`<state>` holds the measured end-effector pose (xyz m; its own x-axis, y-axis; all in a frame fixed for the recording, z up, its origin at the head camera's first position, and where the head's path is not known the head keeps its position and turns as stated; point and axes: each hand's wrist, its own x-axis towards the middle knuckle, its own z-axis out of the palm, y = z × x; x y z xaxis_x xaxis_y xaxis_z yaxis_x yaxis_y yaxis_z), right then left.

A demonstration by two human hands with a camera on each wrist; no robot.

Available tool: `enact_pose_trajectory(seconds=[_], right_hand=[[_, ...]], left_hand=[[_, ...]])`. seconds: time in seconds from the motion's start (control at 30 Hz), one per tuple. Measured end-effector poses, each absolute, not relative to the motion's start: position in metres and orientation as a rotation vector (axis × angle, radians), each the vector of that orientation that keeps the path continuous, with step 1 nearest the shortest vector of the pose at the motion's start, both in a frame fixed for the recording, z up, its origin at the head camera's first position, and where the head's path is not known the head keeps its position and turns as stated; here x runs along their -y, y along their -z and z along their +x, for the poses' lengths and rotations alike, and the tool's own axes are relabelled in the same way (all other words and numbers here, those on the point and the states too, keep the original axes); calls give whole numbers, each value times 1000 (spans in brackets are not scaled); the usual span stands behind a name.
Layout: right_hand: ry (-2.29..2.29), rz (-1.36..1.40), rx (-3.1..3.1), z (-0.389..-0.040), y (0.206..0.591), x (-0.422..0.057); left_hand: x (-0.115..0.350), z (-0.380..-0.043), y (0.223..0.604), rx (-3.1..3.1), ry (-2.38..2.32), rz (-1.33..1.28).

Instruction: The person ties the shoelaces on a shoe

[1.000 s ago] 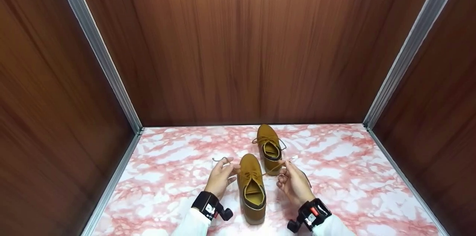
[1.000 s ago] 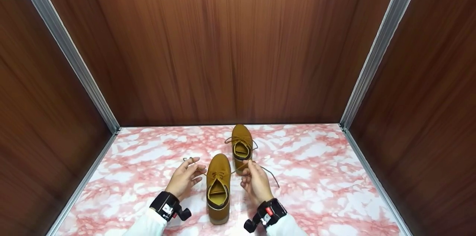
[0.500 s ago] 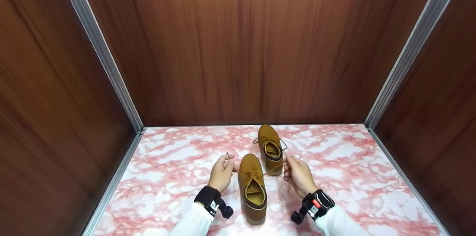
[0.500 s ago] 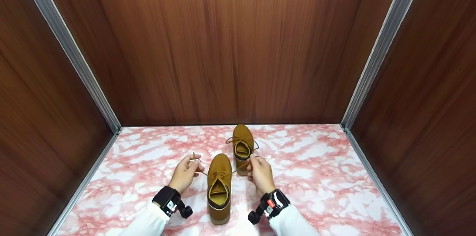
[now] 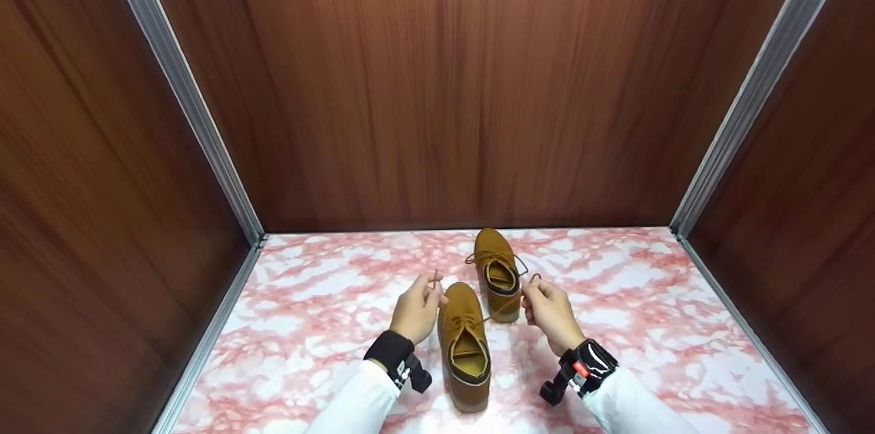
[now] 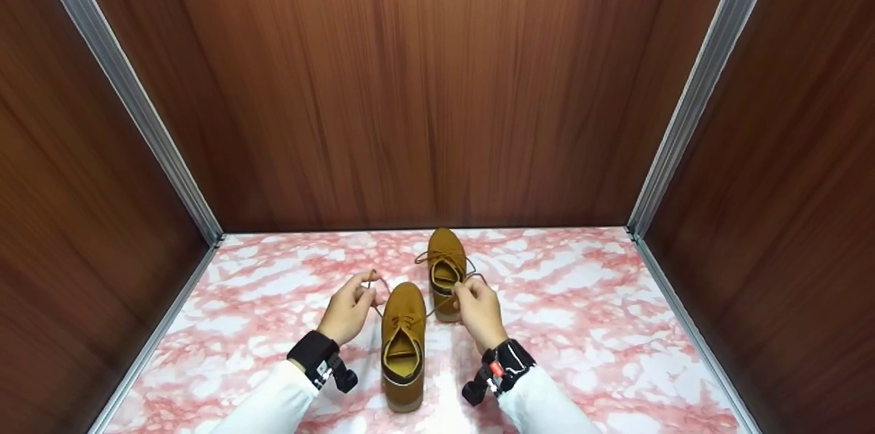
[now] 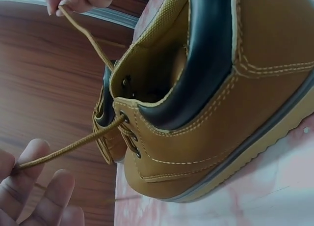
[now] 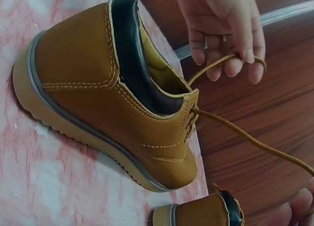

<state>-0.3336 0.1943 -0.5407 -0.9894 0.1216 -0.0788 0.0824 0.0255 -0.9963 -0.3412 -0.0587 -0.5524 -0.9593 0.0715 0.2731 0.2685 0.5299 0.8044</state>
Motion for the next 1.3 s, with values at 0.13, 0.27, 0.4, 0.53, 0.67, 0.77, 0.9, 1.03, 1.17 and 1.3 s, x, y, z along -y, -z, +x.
enact_pose_trajectory(seconds=[0.13, 0.27, 0.4, 0.53, 0.67, 0.77, 0.9, 1.03, 1.17, 1.3], right_hand=[[-2147, -197, 2272, -323, 522, -192], [-2124, -178, 2298, -316, 511, -189], [-2093, -157, 2320, -315, 509, -189], [-2060, -124, 2346, -313, 506, -189], [-2044, -134, 2362, -315, 506, -189], [-2057, -137, 2360, -322, 514, -192], [-2083, -145, 2342, -331, 528, -195], [-2061, -138, 2338, -333, 534, -196], [-2035, -132, 2348, -332, 536, -195], [-2032, -125, 2360, -331, 535, -195]], left_hand=[[56, -341, 549, 2555, 1332, -342], [53, -340, 545, 2538, 1353, -376], [50, -340, 543, 2515, 1437, -389], [49, -341, 542, 2501, 1523, -389], [47, -341, 538, 2500, 1596, -367], [45, -340, 534, 2480, 1656, -376], [41, -339, 530, 2436, 1737, -407], [38, -339, 528, 2405, 1770, -433], [35, -338, 527, 2378, 1776, -487], [34, -337, 527, 2341, 1809, -541]])
